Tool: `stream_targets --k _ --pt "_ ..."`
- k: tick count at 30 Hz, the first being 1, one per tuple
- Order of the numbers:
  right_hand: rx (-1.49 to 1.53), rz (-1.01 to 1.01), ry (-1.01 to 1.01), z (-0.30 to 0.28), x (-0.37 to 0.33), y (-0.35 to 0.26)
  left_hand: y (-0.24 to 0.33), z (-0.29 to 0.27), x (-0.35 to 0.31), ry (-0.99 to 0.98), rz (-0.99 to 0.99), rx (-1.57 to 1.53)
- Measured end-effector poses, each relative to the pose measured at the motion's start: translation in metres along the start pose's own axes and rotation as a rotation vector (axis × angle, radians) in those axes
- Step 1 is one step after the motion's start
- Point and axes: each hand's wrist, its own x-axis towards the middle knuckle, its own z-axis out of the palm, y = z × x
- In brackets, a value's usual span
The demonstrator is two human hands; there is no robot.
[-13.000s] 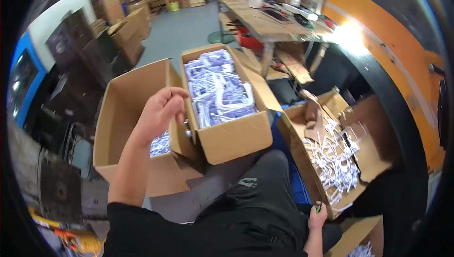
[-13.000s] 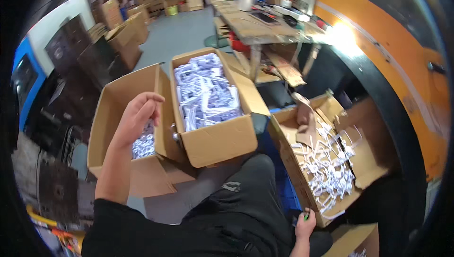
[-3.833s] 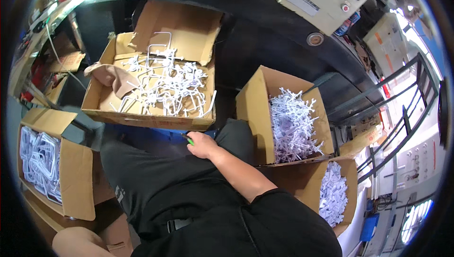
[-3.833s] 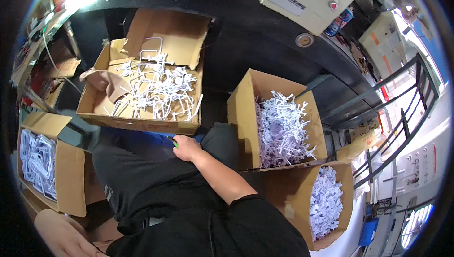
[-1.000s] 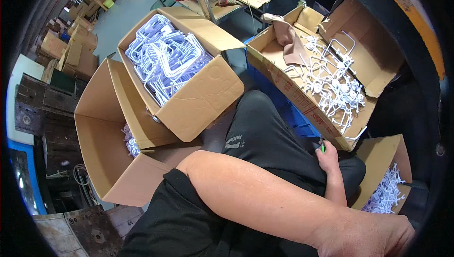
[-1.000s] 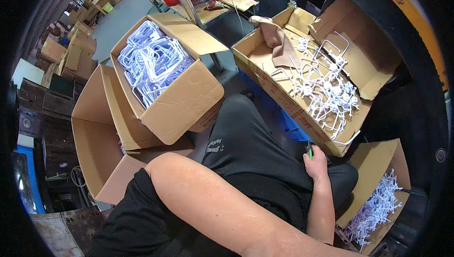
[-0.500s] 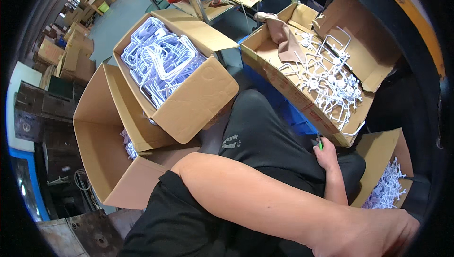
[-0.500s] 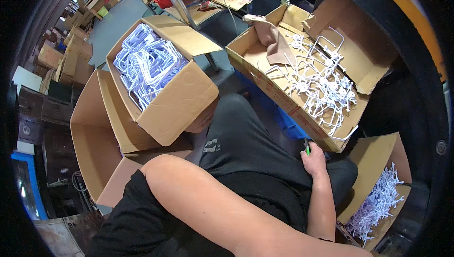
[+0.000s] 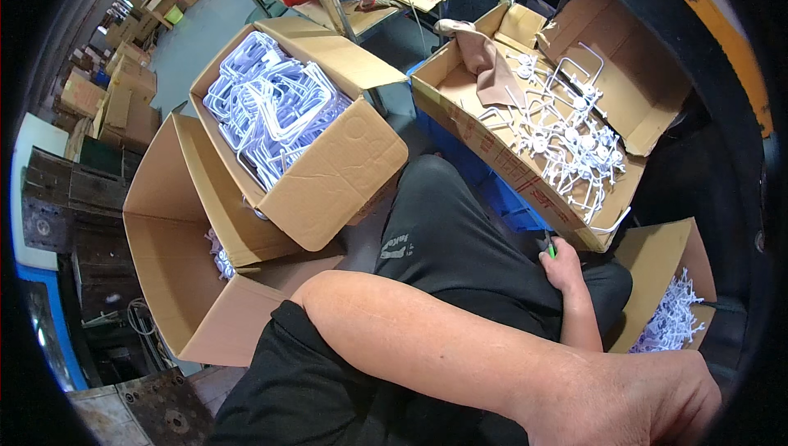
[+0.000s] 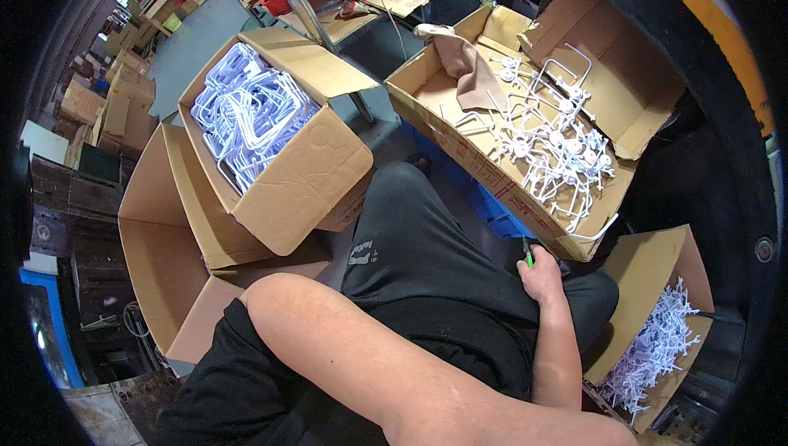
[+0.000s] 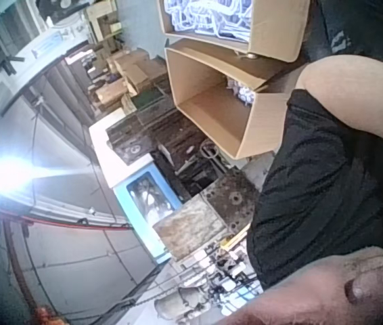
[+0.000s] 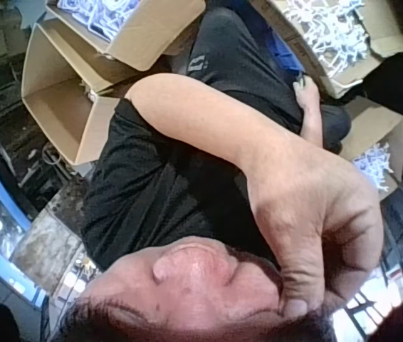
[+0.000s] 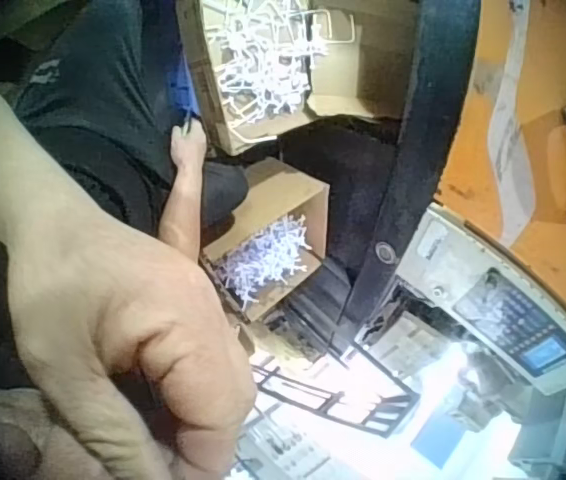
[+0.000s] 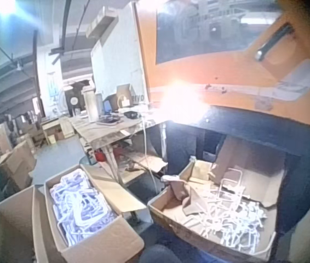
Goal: The person separates white plastic components from their plastic sprue runners by hand, using hand clippers to clip them inside cardboard boxes.
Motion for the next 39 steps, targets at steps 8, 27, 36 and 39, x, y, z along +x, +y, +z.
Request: stream_targets --k 8,27,36,39 --pt "-0.033 -0.015 0.009 0.000 0.002 0.003 0.043 -0.039 -0.016 -0.190 -0.114 0.564" --pt "-0.018 -0.018 -0.015 0.003 0.004 0.003 0.000 -0.018 -0.003 -0.079 0.163 0.580" --pt "-0.016 -0.006 0.003 0.002 0.003 0.004 -0.006 -0.015 0.007 0.002 0.306 0.575" --pt "-0.030 -0.029 0.011 0.006 0.006 0.008 -0.011 -0.012 0.011 0.030 0.353 0.581"
